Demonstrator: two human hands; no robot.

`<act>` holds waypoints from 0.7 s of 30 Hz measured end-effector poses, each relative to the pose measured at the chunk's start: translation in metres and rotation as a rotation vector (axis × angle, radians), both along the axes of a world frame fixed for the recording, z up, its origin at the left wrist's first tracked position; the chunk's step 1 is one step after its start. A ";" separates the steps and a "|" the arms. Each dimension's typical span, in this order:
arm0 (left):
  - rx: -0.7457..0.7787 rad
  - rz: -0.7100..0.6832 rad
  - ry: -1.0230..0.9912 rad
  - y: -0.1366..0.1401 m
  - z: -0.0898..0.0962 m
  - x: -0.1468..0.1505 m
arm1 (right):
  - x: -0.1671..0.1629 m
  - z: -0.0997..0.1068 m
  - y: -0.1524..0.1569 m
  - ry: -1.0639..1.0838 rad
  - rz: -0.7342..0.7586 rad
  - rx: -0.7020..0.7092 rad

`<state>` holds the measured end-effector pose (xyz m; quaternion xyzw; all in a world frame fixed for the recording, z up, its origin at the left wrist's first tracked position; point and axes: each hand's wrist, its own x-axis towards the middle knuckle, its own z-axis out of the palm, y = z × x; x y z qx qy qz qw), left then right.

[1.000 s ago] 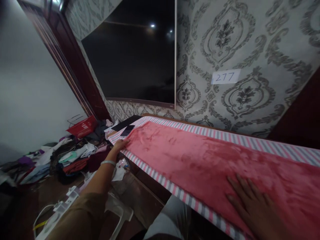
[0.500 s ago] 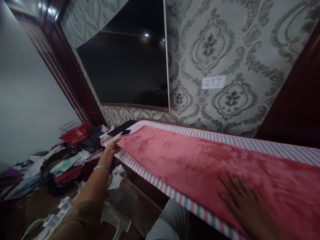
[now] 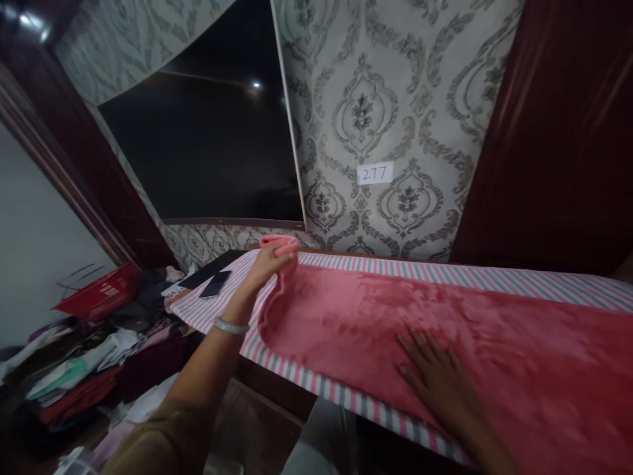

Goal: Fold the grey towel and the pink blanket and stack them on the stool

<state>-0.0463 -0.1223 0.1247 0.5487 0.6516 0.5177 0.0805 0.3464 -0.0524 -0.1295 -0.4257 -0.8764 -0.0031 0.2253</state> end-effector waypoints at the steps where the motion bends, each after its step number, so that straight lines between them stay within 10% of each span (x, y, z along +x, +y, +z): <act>1: -0.043 -0.032 0.128 0.005 -0.006 0.025 | -0.001 0.003 -0.001 -0.008 -0.002 -0.012; 6: -0.279 -0.215 0.500 -0.003 -0.071 0.129 | -0.003 0.017 -0.005 -0.042 -0.010 -0.063; 10: -0.344 -0.288 0.628 -0.021 -0.120 0.156 | -0.006 0.027 -0.009 -0.045 -0.005 -0.080; 21: -0.176 -0.201 0.585 -0.036 -0.149 0.151 | -0.004 0.041 -0.009 0.159 0.046 -0.213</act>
